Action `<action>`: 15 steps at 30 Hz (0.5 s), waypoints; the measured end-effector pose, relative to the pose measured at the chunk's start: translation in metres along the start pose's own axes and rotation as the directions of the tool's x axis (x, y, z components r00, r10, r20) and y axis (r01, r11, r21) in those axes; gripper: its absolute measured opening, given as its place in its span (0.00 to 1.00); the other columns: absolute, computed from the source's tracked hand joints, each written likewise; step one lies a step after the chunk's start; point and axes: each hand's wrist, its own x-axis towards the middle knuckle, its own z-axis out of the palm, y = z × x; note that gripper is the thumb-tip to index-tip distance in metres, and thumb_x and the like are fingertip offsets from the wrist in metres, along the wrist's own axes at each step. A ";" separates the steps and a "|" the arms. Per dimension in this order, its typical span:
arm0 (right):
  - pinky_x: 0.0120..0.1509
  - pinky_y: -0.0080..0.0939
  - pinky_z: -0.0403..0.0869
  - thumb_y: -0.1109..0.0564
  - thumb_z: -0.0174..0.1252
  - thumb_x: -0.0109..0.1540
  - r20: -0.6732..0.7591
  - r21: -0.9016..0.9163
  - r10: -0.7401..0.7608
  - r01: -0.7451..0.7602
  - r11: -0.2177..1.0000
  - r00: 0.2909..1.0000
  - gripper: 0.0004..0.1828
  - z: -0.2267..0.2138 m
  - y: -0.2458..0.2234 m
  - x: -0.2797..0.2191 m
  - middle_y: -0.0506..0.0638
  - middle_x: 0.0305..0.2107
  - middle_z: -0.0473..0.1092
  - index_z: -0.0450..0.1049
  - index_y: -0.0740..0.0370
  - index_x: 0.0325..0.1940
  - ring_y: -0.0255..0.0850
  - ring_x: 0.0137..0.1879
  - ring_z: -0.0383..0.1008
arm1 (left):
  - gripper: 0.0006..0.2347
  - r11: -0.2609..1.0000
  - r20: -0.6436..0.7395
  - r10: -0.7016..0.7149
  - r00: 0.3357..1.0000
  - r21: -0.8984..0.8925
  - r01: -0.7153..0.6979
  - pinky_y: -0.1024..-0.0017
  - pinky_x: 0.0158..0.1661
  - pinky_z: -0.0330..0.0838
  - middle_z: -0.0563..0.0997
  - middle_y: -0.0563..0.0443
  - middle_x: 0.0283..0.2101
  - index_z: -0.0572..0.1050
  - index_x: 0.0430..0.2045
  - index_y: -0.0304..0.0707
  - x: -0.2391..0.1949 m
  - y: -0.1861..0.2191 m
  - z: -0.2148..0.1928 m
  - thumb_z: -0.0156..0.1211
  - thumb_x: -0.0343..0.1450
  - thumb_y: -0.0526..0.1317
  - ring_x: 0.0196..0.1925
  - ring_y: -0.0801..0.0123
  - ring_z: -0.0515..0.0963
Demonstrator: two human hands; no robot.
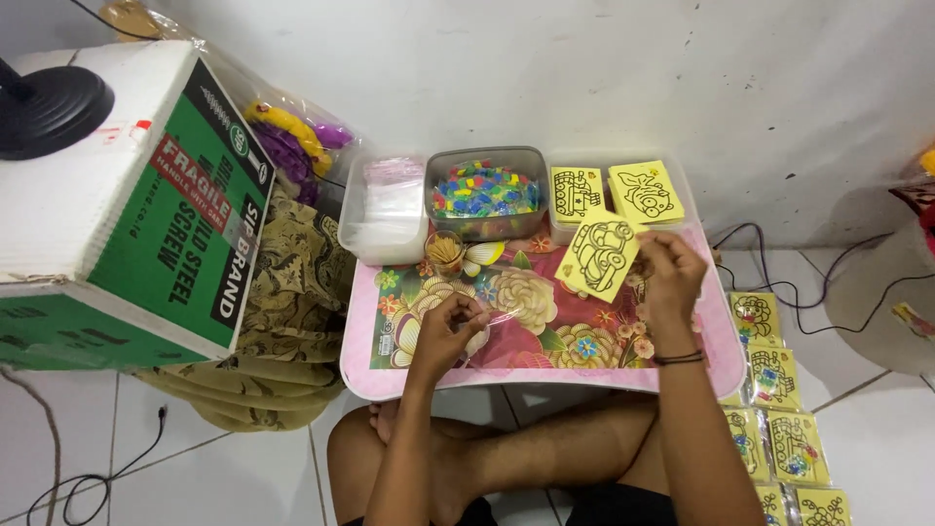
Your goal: The person sits on the floor and packs small yellow cards with cartoon drawings into clear plastic bags. They place the cards inside the bags, add colorful plastic pieces, and seal them before setting them aside.
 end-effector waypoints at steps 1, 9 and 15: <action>0.35 0.29 0.69 0.60 0.59 0.62 0.004 0.002 0.002 -0.002 1.000 1.000 0.06 0.010 -0.002 -0.009 0.47 0.25 0.69 0.79 0.59 0.42 0.31 0.31 0.71 | 0.08 1.000 -0.004 -0.001 1.000 0.002 0.001 0.71 0.36 0.72 0.82 0.44 0.24 0.78 0.30 0.37 0.000 0.001 0.000 0.72 0.67 0.39 0.31 0.66 0.80; 0.50 0.41 0.85 0.70 0.57 0.60 0.087 0.424 0.360 -0.361 0.830 0.929 0.23 0.046 0.029 -0.044 0.49 0.45 0.66 0.64 0.62 0.59 0.45 0.47 0.80 | 0.06 1.000 -0.006 -0.001 1.000 -0.006 0.001 0.71 0.36 0.72 0.82 0.43 0.24 0.78 0.31 0.35 -0.002 0.006 0.000 0.70 0.67 0.36 0.31 0.66 0.79; 0.46 0.37 0.82 0.68 0.61 0.60 0.067 0.387 0.335 -0.334 0.859 0.940 0.21 0.052 0.050 -0.057 0.45 0.40 0.68 0.67 0.58 0.55 0.41 0.42 0.79 | 0.05 0.998 0.001 0.005 1.000 0.065 -0.005 0.73 0.34 0.72 0.82 0.45 0.22 0.79 0.30 0.35 -0.002 0.003 0.002 0.69 0.68 0.36 0.28 0.67 0.79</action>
